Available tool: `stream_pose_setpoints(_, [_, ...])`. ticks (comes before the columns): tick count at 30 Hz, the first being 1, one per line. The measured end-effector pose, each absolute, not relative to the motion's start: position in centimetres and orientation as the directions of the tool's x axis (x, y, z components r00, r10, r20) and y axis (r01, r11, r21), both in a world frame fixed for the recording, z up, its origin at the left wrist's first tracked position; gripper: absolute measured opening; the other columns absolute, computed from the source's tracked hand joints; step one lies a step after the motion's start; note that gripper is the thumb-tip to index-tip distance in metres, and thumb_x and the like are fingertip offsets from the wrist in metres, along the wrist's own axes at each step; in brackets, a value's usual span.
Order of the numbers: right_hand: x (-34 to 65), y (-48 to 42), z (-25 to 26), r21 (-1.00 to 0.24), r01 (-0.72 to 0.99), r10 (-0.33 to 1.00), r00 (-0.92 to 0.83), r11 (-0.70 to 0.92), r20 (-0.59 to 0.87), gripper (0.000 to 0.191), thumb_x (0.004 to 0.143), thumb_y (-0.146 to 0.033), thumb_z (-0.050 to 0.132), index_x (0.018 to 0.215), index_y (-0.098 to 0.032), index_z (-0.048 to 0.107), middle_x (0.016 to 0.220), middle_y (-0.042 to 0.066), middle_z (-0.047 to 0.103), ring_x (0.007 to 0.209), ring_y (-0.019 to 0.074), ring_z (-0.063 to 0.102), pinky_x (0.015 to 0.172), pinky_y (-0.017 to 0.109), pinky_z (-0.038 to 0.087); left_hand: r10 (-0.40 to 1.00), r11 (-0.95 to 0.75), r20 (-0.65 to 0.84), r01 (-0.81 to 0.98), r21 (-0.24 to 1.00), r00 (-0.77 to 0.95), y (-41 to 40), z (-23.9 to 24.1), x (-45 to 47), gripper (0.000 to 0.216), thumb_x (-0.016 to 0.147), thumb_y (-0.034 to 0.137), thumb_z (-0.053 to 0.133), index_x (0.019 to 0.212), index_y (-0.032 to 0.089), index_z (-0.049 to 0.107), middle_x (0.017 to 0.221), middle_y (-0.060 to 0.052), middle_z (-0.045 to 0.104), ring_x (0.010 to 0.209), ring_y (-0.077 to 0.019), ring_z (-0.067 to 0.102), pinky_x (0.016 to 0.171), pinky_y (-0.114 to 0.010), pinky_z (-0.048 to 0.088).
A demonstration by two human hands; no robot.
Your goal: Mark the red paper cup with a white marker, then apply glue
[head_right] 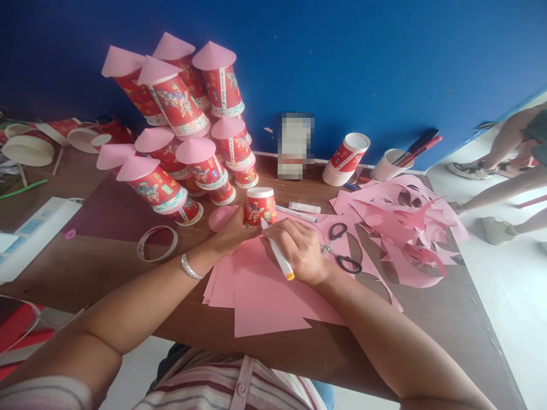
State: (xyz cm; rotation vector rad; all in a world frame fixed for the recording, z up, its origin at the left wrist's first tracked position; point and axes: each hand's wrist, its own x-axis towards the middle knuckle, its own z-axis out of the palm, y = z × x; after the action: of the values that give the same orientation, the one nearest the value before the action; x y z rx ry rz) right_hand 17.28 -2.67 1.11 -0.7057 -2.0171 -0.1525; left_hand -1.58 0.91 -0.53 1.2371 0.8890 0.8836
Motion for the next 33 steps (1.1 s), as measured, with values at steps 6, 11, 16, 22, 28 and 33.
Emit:
stream_pose_setpoints(6, [17.28, -2.69, 1.05, -0.173, 0.536, 0.418, -0.378, 0.827, 0.826, 0.021, 0.093, -0.009, 0.065, 0.11, -0.022, 0.06, 0.082, 0.001, 0.071, 0.067, 0.0151, 0.067, 0.06, 0.027, 0.056, 0.909, 0.126, -0.094, -0.051, 0.991, 0.407, 1.0, -0.75, -1.65, 0.058, 0.072, 0.053, 0.091, 0.106, 0.018, 0.059, 0.099, -0.006, 0.064, 0.101, -0.025, 0.063, 0.088, -0.04, 0.05])
stream_pose_setpoints(11, [17.34, -2.71, 0.95, -0.185, 0.531, 0.427, -0.379, 0.827, 0.821, 0.023, 0.093, -0.009, 0.065, 0.111, -0.023, 0.061, 0.083, 0.0, 0.072, 0.068, 0.0154, 0.068, 0.061, 0.028, 0.056, 0.919, 0.114, -0.078, -0.069, 0.991, 0.386, 1.02, -0.81, -1.65, 0.058, 0.069, 0.051, 0.093, 0.104, 0.018, 0.06, 0.095, -0.006, 0.065, 0.104, -0.0271, 0.064, 0.091, -0.041, 0.051])
stream_pose_setpoints(16, [17.29, -2.67, 0.98, -0.173, 0.524, 0.413, -0.385, 0.834, 0.825, 0.022, 0.093, -0.008, 0.065, 0.11, -0.022, 0.06, 0.083, 0.0, 0.071, 0.067, 0.0151, 0.067, 0.06, 0.028, 0.056, 0.916, 0.123, -0.08, -0.086, 0.989, 0.393, 1.11, -1.15, -1.76, 0.064, 0.065, 0.05, 0.095, 0.11, 0.019, 0.062, 0.098, -0.006, 0.067, 0.106, -0.029, 0.065, 0.093, -0.044, 0.052])
stream_pose_setpoints(22, [17.3, -2.66, 1.03, -0.17, 0.526, 0.413, -0.387, 0.833, 0.825, 0.025, 0.091, -0.007, 0.064, 0.111, -0.022, 0.061, 0.083, 0.0, 0.072, 0.066, 0.0153, 0.067, 0.06, 0.028, 0.056, 0.928, 0.101, -0.066, -0.075, 0.992, 0.368, 1.03, -1.08, -1.78, 0.064, 0.066, 0.049, 0.096, 0.11, 0.019, 0.061, 0.099, -0.006, 0.066, 0.108, -0.0291, 0.064, 0.096, -0.044, 0.051])
stream_pose_setpoints(28, [17.33, -2.66, 1.07, -0.163, 0.539, 0.418, -0.393, 0.826, 0.819, 0.025, 0.091, -0.007, 0.064, 0.11, -0.023, 0.059, 0.082, 0.0, 0.072, 0.066, 0.0153, 0.068, 0.061, 0.028, 0.057, 0.918, 0.119, -0.08, -0.079, 0.99, 0.388, 1.06, -0.91, -1.71, 0.064, 0.07, 0.051, 0.093, 0.112, 0.019, 0.058, 0.103, -0.007, 0.067, 0.105, -0.027, 0.065, 0.092, -0.042, 0.051])
stream_pose_setpoints(33, [17.22, -2.57, 1.01, -0.141, 0.541, 0.397, -0.393, 0.829, 0.829, 0.025, 0.092, -0.006, 0.063, 0.111, -0.022, 0.059, 0.081, 0.0, 0.07, 0.066, 0.0153, 0.067, 0.059, 0.027, 0.056, 0.918, 0.118, -0.081, -0.073, 0.99, 0.389, 1.08, -0.73, -1.6, 0.064, 0.07, 0.051, 0.093, 0.112, 0.019, 0.056, 0.104, -0.007, 0.065, 0.102, -0.0249, 0.063, 0.088, -0.039, 0.05])
